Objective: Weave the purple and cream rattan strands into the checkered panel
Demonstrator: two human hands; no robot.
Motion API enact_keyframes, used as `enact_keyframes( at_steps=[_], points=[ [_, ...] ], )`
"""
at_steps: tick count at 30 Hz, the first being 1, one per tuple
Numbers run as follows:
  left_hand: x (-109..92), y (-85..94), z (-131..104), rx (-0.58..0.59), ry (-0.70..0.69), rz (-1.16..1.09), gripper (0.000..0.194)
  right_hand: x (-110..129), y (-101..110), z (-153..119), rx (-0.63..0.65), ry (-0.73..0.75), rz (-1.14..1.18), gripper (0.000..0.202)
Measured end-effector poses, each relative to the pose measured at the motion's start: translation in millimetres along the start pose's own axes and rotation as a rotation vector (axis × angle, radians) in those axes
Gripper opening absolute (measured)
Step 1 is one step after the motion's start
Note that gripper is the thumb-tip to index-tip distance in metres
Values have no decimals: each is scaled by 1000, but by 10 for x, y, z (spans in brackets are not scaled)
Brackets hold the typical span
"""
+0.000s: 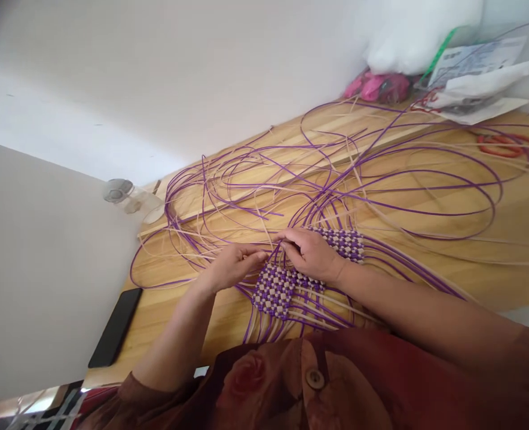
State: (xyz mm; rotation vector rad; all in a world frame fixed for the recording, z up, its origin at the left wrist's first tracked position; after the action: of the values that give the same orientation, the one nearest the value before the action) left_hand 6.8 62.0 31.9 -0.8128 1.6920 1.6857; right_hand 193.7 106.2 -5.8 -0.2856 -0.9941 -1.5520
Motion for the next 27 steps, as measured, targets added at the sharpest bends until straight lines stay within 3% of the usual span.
enact_keyframes(
  at_steps=[4,8,14,18,20,22,24,27],
  points=[
    [13,-130,-49,101,103,-66,30,82,82,-7,-96,-51,39,21],
    [-9,-241,-17,198,155,-280,34,140,117,-9,-120,-71,67,19],
    [-13,-433,-6,411,309,-594,40,75,176,43,-136,-300,126,28],
    [83,-486,-25,372,372,-744,40,77,244,97,88,-300,-13,52],
    [116,-501,-33,326,366,-771,38,91,272,112,199,-246,-164,54],
    [128,-511,-39,299,347,-785,35,86,299,125,216,-261,-239,49],
    [120,-514,-44,291,317,-802,32,60,300,132,211,-366,-152,39],
    [98,-514,-52,289,278,-807,29,19,212,109,283,-614,242,32]
  ],
)
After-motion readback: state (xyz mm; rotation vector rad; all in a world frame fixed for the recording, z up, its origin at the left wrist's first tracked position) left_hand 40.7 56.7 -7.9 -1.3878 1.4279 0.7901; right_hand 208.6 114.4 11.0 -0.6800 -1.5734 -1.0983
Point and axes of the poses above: each hand's wrist, its own z-axis towards the middle knuckle, its own y-axis out of the back of the hand, x = y × z, the point moved 3 cm from there along z, towards the middle knuckle, and after that the axes turned 15 degrees about -x, right-handed, at the moved point
